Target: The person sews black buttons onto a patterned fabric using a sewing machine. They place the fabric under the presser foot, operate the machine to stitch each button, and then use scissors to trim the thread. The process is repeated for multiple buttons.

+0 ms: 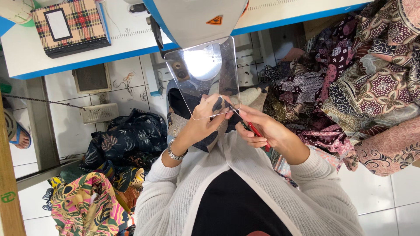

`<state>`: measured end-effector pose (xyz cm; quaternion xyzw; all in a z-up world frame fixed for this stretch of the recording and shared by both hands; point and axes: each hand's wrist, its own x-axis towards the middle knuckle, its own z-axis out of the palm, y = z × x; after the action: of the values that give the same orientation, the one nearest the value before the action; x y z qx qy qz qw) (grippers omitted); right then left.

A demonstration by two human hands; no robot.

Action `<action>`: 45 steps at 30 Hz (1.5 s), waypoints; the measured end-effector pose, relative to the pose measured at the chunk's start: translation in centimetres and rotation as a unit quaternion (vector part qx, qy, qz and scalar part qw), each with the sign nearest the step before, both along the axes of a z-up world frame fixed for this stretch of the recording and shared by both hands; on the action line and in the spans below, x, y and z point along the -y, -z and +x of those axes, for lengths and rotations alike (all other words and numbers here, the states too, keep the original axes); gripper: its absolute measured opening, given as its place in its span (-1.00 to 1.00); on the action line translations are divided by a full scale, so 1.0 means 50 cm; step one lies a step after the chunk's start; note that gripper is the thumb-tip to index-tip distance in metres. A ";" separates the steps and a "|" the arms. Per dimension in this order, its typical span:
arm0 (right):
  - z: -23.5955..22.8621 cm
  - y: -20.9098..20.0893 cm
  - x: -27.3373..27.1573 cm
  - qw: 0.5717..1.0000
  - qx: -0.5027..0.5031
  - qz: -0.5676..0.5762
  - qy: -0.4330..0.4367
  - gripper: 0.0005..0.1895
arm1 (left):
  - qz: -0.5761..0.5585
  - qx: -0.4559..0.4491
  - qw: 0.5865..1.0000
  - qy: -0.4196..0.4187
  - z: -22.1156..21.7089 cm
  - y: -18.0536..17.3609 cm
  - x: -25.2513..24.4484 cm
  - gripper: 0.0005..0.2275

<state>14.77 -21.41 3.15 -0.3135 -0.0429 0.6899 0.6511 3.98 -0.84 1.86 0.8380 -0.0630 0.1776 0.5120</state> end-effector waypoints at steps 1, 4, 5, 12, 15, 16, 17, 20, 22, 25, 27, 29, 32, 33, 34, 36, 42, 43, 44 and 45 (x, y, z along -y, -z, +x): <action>0.000 -0.002 0.001 1.000 -0.007 -0.003 0.000 -0.62 | 0.027 0.010 1.000 0.003 0.000 -0.001 -0.003 -0.78; 0.000 -0.005 0.005 0.999 -0.012 -0.032 0.004 -0.64 | 0.082 0.038 0.995 0.045 -0.001 -0.003 -0.012 -0.78; -0.001 -0.004 0.007 0.999 -0.012 -0.046 0.006 -0.65 | 0.080 0.039 0.995 0.047 0.000 -0.004 -0.011 -0.77; -0.014 0.036 0.014 0.999 -0.031 -0.001 0.027 -0.71 | -0.082 -0.037 0.994 0.060 0.001 0.006 -0.002 -0.79; -0.016 0.055 0.015 0.999 -0.033 0.010 0.030 -0.71 | -0.127 -0.055 0.989 0.060 -0.001 0.013 -0.001 -0.80; -0.017 0.061 0.014 0.999 -0.038 0.016 0.029 -0.71 | -0.133 -0.056 0.988 0.059 0.000 0.015 -0.001 -0.80; -0.017 0.066 0.013 0.998 -0.043 0.022 0.028 -0.70 | -0.131 -0.040 0.989 0.060 0.001 0.017 -0.001 -0.80; -0.023 0.081 0.008 0.997 -0.045 0.034 0.046 -0.67 | -0.126 -0.003 0.990 0.060 0.002 0.026 -0.002 -0.80; -0.025 0.089 0.004 0.998 -0.040 0.032 0.047 -0.67 | -0.126 0.008 0.990 0.057 0.000 0.030 -0.003 -0.80; -0.025 0.098 -0.002 0.998 -0.033 0.022 0.050 -0.68 | -0.121 0.013 0.991 0.049 -0.001 0.031 -0.004 -0.80; -0.025 0.104 -0.004 0.998 -0.025 0.015 0.055 -0.69 | -0.114 0.012 0.993 0.036 -0.001 0.030 -0.003 -0.81; -0.026 0.109 -0.008 0.998 -0.014 0.012 0.060 -0.72 | -0.113 0.009 0.993 0.028 0.001 0.028 -0.003 -0.82; -0.029 0.115 -0.013 0.997 0.003 0.014 0.072 -0.74 | -0.116 0.013 0.993 0.025 0.004 0.024 -0.004 -0.83; -0.030 0.116 -0.013 0.997 0.006 0.015 0.075 -0.74 | -0.112 0.023 0.993 0.023 0.004 0.023 -0.004 -0.84; -0.031 0.115 -0.015 0.997 0.009 0.016 0.078 -0.74 | -0.107 0.032 0.993 0.022 0.005 0.021 -0.005 -0.84; -0.030 0.110 -0.015 0.997 0.005 0.027 0.073 -0.74 | -0.109 0.040 0.993 0.024 0.005 0.017 -0.006 -0.84; -0.023 0.068 -0.011 0.999 -0.027 0.027 0.035 -0.68 | -0.127 0.009 0.991 0.033 -0.009 0.016 -0.012 -0.80; -0.021 0.059 -0.012 0.999 -0.029 0.030 0.033 -0.67 | -0.126 0.006 0.991 0.038 -0.009 0.016 -0.014 -0.79; -0.017 0.051 -0.012 0.998 -0.031 0.033 0.031 -0.66 | -0.117 -0.002 0.993 0.030 -0.009 0.015 -0.014 -0.80; -0.015 0.044 -0.012 0.999 -0.031 0.024 0.026 -0.66 | -0.107 -0.010 0.994 0.025 -0.009 0.014 -0.014 -0.80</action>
<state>14.02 -20.80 0.94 -0.2772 -0.0308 0.6808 0.6773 3.52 -0.14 1.19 0.7785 -0.0595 0.1623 0.6034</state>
